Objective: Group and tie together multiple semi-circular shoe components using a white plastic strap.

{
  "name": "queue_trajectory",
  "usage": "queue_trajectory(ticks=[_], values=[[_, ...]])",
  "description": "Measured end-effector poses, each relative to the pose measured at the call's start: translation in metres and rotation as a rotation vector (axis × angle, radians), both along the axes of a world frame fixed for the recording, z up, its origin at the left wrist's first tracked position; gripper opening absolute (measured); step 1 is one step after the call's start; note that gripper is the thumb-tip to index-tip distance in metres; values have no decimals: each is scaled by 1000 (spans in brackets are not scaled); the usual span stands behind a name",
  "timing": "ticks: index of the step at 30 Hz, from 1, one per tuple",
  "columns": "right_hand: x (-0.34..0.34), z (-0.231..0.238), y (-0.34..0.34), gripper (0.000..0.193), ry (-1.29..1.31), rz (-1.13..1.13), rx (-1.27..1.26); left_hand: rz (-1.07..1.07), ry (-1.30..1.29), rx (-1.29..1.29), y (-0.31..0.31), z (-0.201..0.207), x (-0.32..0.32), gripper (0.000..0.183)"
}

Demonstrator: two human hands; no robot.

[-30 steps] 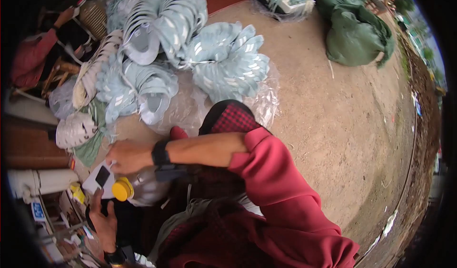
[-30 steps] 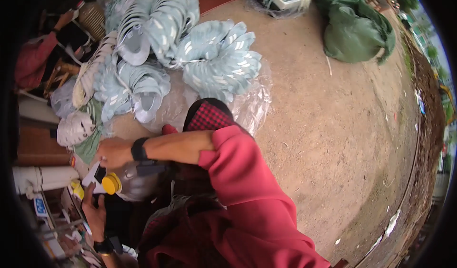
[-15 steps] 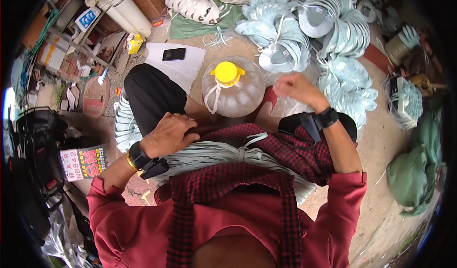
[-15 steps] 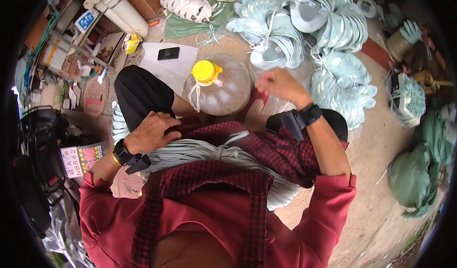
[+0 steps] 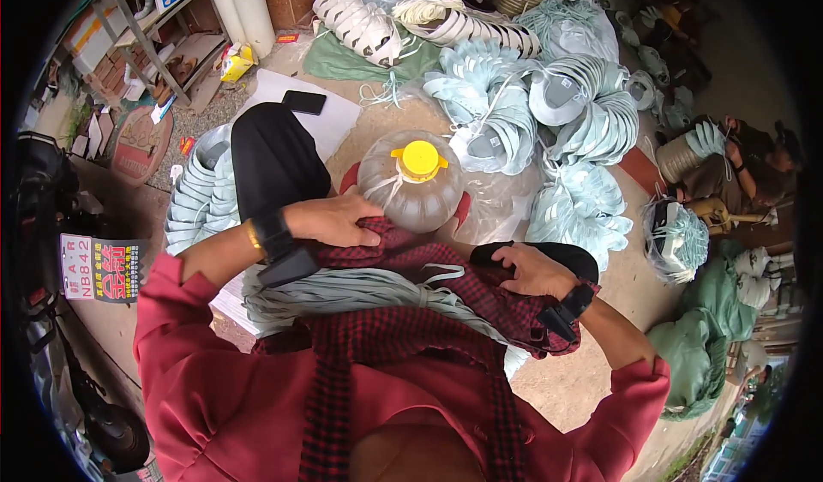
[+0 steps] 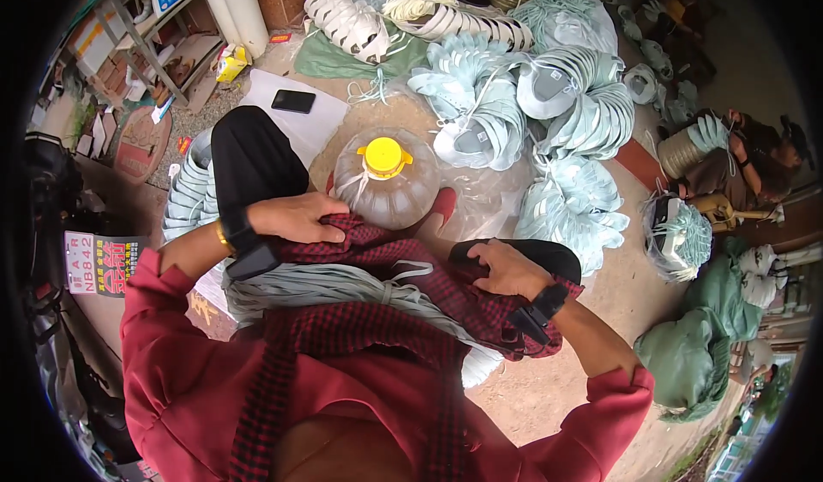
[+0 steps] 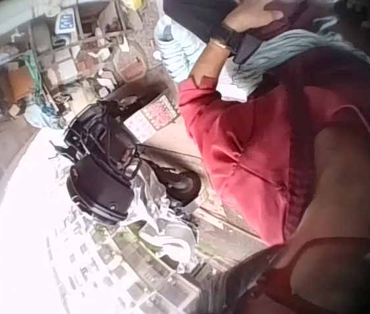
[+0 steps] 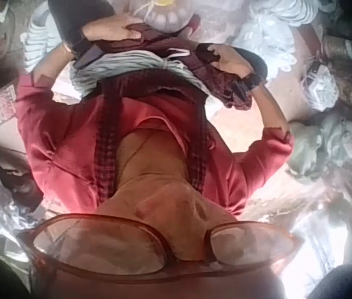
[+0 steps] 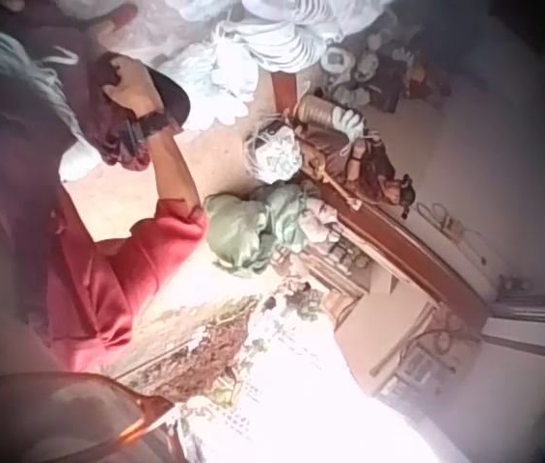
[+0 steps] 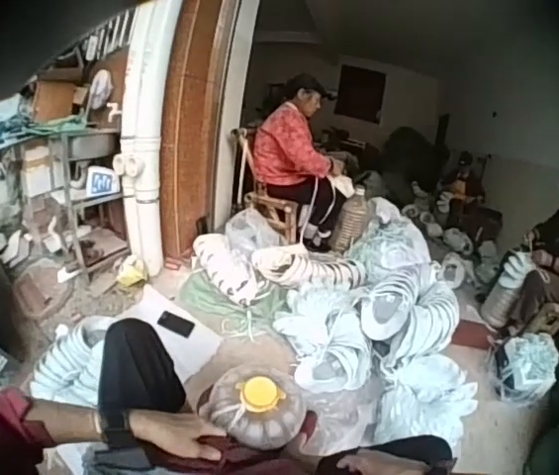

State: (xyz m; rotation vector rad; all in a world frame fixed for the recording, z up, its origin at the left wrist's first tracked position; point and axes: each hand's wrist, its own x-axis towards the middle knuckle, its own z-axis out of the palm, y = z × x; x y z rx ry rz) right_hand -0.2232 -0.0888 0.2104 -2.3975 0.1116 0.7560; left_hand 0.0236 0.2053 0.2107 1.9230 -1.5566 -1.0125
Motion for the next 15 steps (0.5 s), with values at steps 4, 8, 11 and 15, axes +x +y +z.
queue_trajectory(ticks=[4, 8, 11, 15], values=[[7, 28, 17, 25, -341, 51, -146, 517, 485, -529, 46, 139, -2, 30], [28, 125, 8, 21, -433, -363, -115, 825, 726, -1038, 83, 175, 19, 27], [47, 182, -43, 22, -888, -599, -108, 932, 639, -1086, 79, 157, 66, 24], [111, 162, -59, 19, -1132, -409, -389, 1318, 621, -961, 41, 71, 140, 20]])
